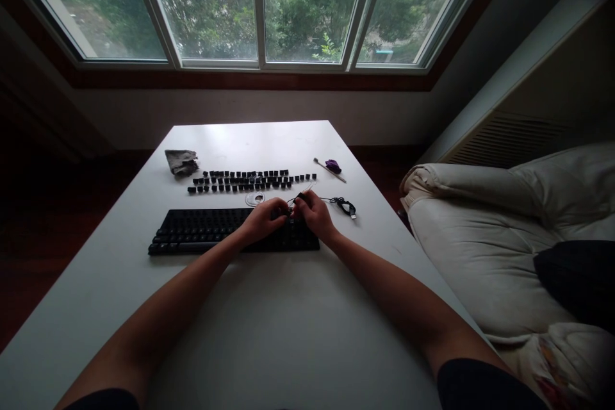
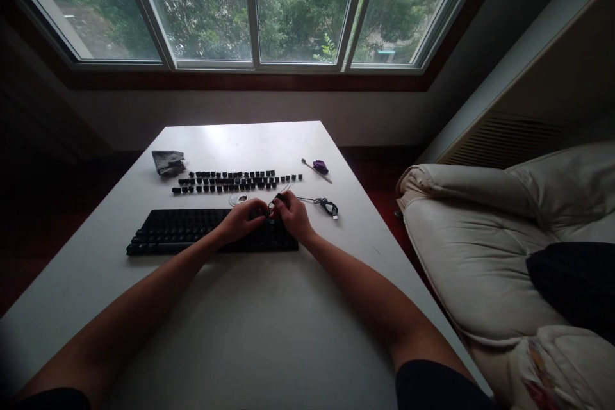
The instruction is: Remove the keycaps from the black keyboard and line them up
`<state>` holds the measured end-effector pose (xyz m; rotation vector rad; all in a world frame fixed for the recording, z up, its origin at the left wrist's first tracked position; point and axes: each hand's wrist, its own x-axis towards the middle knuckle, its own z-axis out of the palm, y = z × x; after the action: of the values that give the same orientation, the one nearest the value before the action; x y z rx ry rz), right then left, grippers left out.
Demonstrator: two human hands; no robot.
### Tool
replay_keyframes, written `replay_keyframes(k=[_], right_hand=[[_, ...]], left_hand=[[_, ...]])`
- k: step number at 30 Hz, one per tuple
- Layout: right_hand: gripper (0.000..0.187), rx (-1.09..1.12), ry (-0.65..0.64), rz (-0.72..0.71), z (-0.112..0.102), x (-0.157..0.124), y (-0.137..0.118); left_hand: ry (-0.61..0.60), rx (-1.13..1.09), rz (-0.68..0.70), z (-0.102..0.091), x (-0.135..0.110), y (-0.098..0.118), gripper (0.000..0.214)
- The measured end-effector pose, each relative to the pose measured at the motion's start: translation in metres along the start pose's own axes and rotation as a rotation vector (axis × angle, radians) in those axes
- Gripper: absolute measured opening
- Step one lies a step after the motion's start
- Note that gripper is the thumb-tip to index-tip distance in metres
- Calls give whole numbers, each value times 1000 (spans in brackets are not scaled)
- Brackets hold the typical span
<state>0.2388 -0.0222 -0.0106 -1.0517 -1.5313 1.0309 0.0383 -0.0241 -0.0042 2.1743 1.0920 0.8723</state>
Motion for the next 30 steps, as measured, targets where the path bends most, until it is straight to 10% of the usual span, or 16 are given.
replay_keyframes(k=[30], right_hand=[[31, 10, -2, 84, 0, 6, 9]], left_hand=[[-39, 333, 266, -5, 0, 6, 19]])
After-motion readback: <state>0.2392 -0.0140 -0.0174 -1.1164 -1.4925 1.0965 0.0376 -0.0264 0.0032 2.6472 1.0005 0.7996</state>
